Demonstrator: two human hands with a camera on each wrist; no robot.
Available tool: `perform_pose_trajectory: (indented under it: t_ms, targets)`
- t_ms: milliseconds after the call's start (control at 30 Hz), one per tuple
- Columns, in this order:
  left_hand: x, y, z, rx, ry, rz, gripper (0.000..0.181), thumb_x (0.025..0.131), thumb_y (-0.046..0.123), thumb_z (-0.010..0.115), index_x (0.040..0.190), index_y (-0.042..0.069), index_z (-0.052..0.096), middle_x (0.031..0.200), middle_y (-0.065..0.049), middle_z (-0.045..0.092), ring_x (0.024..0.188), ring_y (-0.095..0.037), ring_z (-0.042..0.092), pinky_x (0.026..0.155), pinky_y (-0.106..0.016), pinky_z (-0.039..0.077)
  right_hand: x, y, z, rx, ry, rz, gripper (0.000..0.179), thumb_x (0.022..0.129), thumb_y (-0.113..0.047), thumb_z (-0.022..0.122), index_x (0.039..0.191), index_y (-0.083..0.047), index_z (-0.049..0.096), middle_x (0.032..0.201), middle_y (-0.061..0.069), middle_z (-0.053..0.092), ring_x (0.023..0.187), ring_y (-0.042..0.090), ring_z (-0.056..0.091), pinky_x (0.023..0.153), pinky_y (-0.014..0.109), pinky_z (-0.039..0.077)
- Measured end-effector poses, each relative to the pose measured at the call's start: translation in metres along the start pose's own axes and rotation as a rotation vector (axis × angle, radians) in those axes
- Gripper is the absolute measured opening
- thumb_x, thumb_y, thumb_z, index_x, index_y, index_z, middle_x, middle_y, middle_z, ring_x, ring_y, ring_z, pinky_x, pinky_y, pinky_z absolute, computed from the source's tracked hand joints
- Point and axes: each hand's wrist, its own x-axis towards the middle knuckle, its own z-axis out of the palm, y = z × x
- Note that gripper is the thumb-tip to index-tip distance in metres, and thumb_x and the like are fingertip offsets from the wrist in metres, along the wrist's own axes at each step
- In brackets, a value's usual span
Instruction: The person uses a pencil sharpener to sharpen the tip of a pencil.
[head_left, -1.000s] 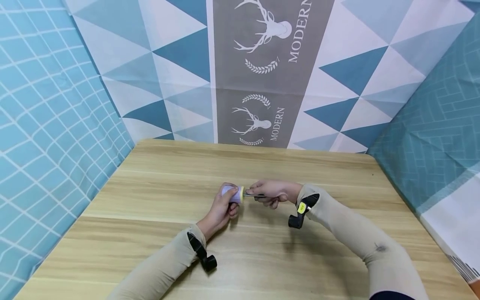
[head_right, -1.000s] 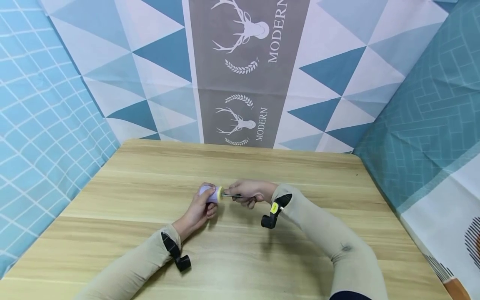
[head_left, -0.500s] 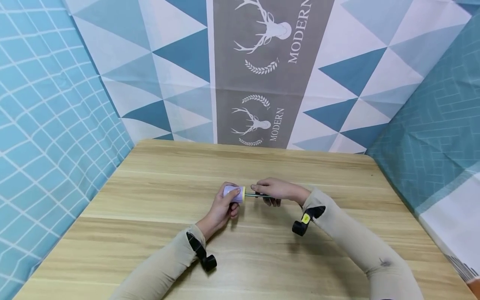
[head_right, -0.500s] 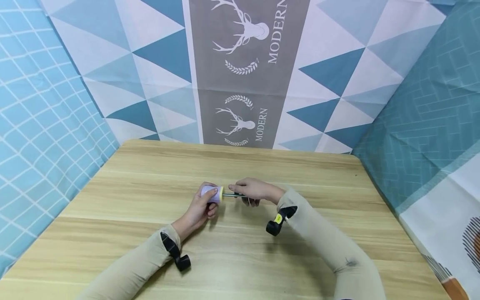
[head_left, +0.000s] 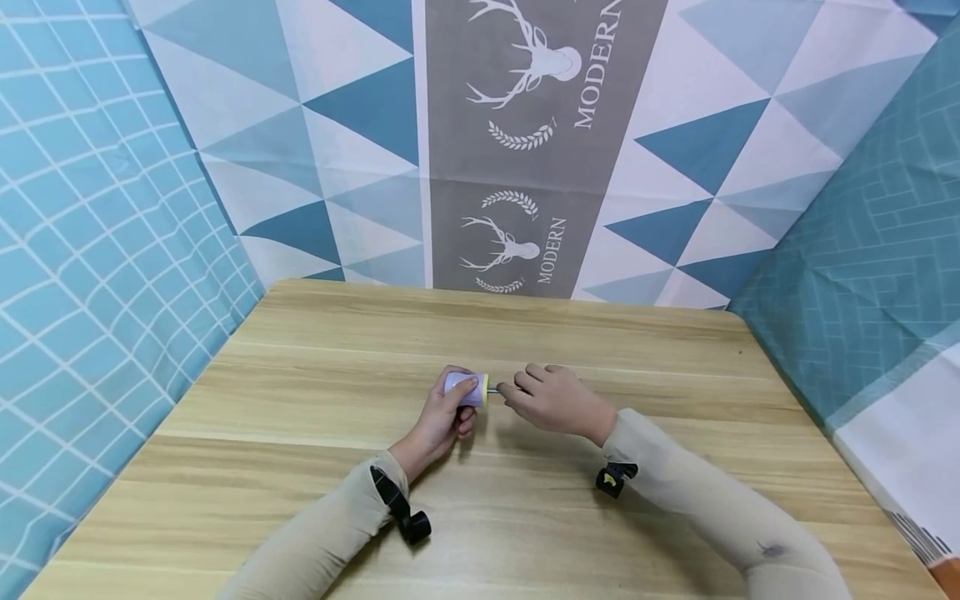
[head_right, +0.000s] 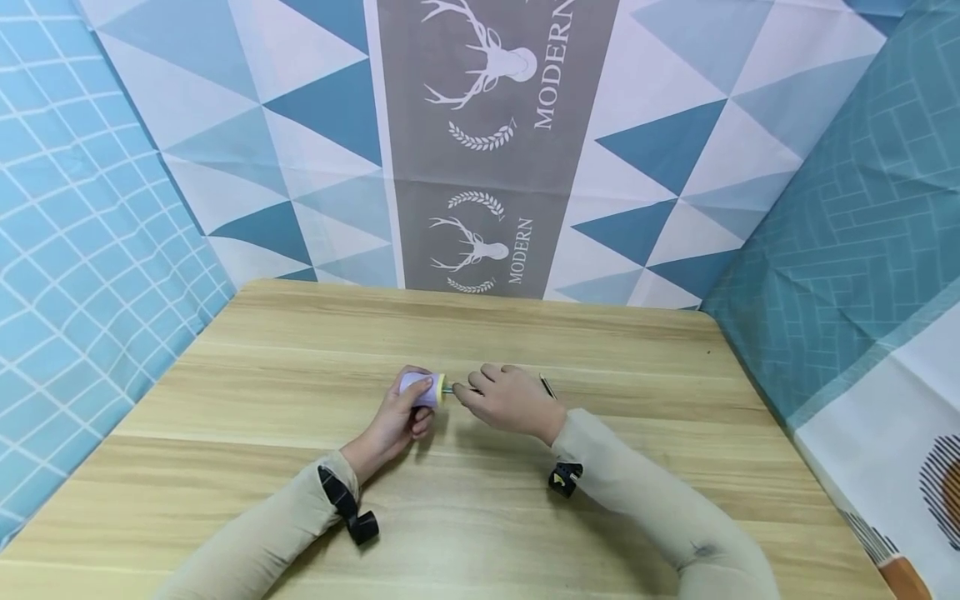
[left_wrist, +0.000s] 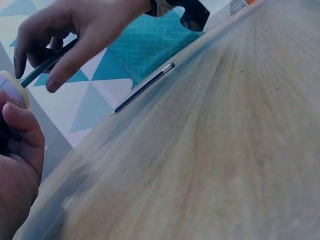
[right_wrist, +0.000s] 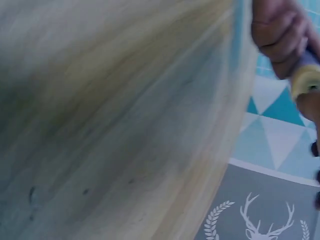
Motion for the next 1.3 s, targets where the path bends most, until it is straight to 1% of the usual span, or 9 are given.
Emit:
perform_pose_trajectory:
  t_ms: [133, 267, 567, 700, 800, 933, 1033, 1200, 1300]
  targets:
    - [0.000, 0.000, 0.000, 0.005, -0.008, 0.008, 0.009, 0.099, 0.016, 0.053, 0.105, 0.018, 0.048, 0.053, 0.001, 0.039, 0.039, -0.006, 0.037, 0.036, -0.019, 0.029, -0.001, 0.002, 0.009, -0.121, 0.105, -0.117, 0.032, 0.108, -0.009, 0.034, 0.104, -0.011, 0.066, 0.076, -0.001, 0.055, 0.059, 0.013, 0.051, 0.047, 0.023, 0.045]
    - [0.000, 0.000, 0.000, 0.001, -0.003, 0.012, 0.008, 0.099, 0.015, 0.054, 0.105, 0.018, 0.048, 0.053, 0.001, 0.038, 0.039, -0.006, 0.036, 0.036, -0.019, 0.029, 0.000, 0.003, 0.013, -0.138, 0.140, -0.152, 0.034, 0.109, -0.009, 0.032, 0.103, -0.009, 0.065, 0.072, -0.002, 0.055, 0.054, 0.012, 0.049, 0.047, 0.024, 0.044]
    - [0.001, -0.001, -0.001, -0.018, -0.028, -0.016, 0.012, 0.100, 0.017, 0.054, 0.108, 0.015, 0.045, 0.053, 0.001, 0.037, 0.039, -0.006, 0.035, 0.037, -0.020, 0.028, 0.005, 0.004, 0.008, -0.030, 0.052, -0.141, 0.033, 0.110, -0.010, 0.029, 0.097, -0.006, 0.059, 0.065, -0.002, 0.053, 0.046, 0.009, 0.043, 0.041, 0.022, 0.039]
    - [0.001, 0.000, -0.002, -0.032, -0.036, -0.012, 0.012, 0.100, 0.018, 0.053, 0.107, 0.014, 0.044, 0.053, 0.002, 0.037, 0.039, -0.005, 0.036, 0.037, -0.019, 0.027, 0.011, 0.004, 0.006, 0.224, -0.039, -0.029, 0.006, 0.100, -0.009, 0.057, 0.095, -0.007, 0.058, 0.062, -0.003, 0.056, 0.045, 0.008, 0.047, 0.042, 0.020, 0.040]
    - [0.000, 0.000, -0.002, -0.043, -0.035, -0.006, 0.013, 0.100, 0.019, 0.054, 0.107, 0.014, 0.044, 0.053, 0.001, 0.036, 0.039, -0.005, 0.036, 0.037, -0.019, 0.027, 0.014, 0.004, 0.007, 0.510, -0.084, 0.101, 0.014, 0.089, -0.006, 0.072, 0.093, -0.007, 0.058, 0.065, -0.002, 0.063, 0.047, 0.005, 0.050, 0.045, 0.016, 0.042]
    - [-0.001, -0.001, -0.002, -0.034, -0.032, -0.006, 0.014, 0.100, 0.018, 0.055, 0.107, 0.013, 0.044, 0.053, 0.001, 0.037, 0.039, -0.006, 0.036, 0.037, -0.020, 0.028, 0.015, 0.006, 0.006, 0.824, -0.127, 0.256, 0.009, 0.091, -0.001, 0.068, 0.092, -0.006, 0.060, 0.073, 0.003, 0.069, 0.050, -0.001, 0.046, 0.047, 0.016, 0.040]
    - [-0.001, -0.001, -0.001, -0.001, -0.031, -0.009, 0.014, 0.100, 0.018, 0.055, 0.108, 0.014, 0.044, 0.053, 0.001, 0.038, 0.039, -0.006, 0.036, 0.037, -0.020, 0.030, 0.015, 0.007, 0.005, 1.023, -0.198, 0.394, 0.007, 0.095, -0.003, 0.065, 0.090, -0.007, 0.061, 0.065, -0.002, 0.061, 0.050, -0.002, 0.038, 0.046, 0.018, 0.036]
    - [-0.001, -0.002, 0.000, 0.023, -0.036, -0.007, 0.012, 0.099, 0.018, 0.055, 0.107, 0.016, 0.045, 0.054, 0.001, 0.038, 0.039, -0.007, 0.037, 0.037, -0.021, 0.032, 0.016, 0.009, -0.001, 1.405, -0.375, 0.734, 0.016, 0.099, -0.011, 0.061, 0.091, 0.002, 0.058, 0.050, -0.009, 0.036, 0.042, 0.004, 0.029, 0.041, 0.022, 0.026]
    - [-0.002, -0.002, 0.000, 0.023, -0.039, 0.006, 0.013, 0.098, 0.017, 0.055, 0.107, 0.016, 0.046, 0.054, 0.001, 0.039, 0.039, -0.006, 0.038, 0.037, -0.020, 0.031, 0.014, 0.009, -0.001, 1.652, -0.455, 0.924, 0.024, 0.102, -0.014, 0.056, 0.098, 0.009, 0.052, 0.047, -0.008, 0.032, 0.039, 0.007, 0.024, 0.038, 0.023, 0.021]
